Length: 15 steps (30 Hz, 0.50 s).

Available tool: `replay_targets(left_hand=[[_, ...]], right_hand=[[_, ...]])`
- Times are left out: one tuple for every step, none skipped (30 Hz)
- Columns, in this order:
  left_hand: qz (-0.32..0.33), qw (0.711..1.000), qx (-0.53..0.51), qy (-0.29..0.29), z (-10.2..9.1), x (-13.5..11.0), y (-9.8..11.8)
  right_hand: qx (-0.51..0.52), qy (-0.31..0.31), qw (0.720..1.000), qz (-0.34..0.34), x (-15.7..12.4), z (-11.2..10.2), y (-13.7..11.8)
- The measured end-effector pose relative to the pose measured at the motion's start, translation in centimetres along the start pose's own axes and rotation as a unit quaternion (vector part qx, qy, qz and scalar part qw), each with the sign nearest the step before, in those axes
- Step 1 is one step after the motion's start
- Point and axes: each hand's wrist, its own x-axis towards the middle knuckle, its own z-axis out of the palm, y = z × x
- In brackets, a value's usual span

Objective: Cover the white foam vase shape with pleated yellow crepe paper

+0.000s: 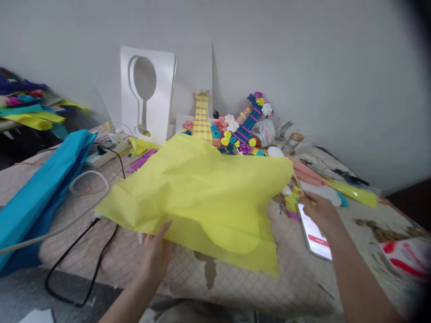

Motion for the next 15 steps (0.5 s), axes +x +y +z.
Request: replay_targets(left_hand=[[-0.018, 1.0, 0.009, -0.012, -0.6, 0.0, 0.2], [-0.033, 0.999, 0.015, -0.024, -1.0, 0.0, 0.4], [-0.043, 0.998, 0.021, -0.033, -1.3, -0.2, 0.7], [-0.049, 0.998, 0.026, -0.036, -1.5, -0.3, 1.0], [-0.051, 0.998, 0.029, -0.038, -1.6, -0.5, 1.3], [-0.053, 0.997, 0.03, -0.039, -1.7, -0.7, 1.5], [-0.057, 0.997, 0.029, -0.042, -1.7, -0.9, 1.6], [-0.063, 0.997, 0.028, -0.045, -1.7, -1.1, 1.7], [-0.07, 0.996, 0.024, -0.045, -1.8, -1.3, 1.7], [-0.079, 0.996, 0.019, -0.042, -1.8, -1.4, 1.8], [-0.09, 0.995, 0.014, -0.035, -2.0, -1.4, 1.8], [-0.1, 0.995, 0.01, -0.026, -2.1, -1.5, 1.8], [-0.106, 0.994, 0.008, -0.018, -2.2, -1.5, 1.8], [-0.11, 0.994, 0.007, -0.012, -2.4, -1.5, 1.8], [-0.109, 0.994, 0.009, -0.008, -2.5, -1.5, 1.9]], right_hand=[[-0.02, -0.002, 1.0, 0.002, -1.5, 0.1, 1.1], [-0.037, -0.01, 0.999, 0.003, -3.0, 0.3, 2.1], [-0.062, -0.016, 0.998, 0.002, -4.4, 0.6, 3.0], [-0.115, -0.021, 0.993, -0.018, -5.7, 0.9, 3.7], [-0.154, -0.02, 0.987, -0.045, -6.8, 1.2, 4.0], [-0.186, -0.004, 0.979, -0.079, -7.8, 1.4, 4.0], [-0.205, 0.021, 0.972, -0.117, -8.8, 1.7, 3.6], [-0.205, 0.054, 0.965, -0.152, -9.7, 2.0, 2.8], [-0.19, 0.084, 0.961, -0.183, -10.6, 2.4, 1.6], [-0.153, 0.082, 0.962, -0.211, -11.6, 2.9, 0.1], [-0.105, 0.057, 0.964, -0.237, -12.6, 3.5, -1.5], [-0.062, 0.018, 0.96, -0.274, -13.6, 4.3, -3.2], [-0.035, -0.03, 0.948, -0.316, -14.6, 5.2, -4.9], [-0.015, -0.062, 0.932, -0.357, -15.6, 6.3, -6.4], [-0.019, -0.098, 0.913, -0.395, -16.4, 7.4, -7.8]])
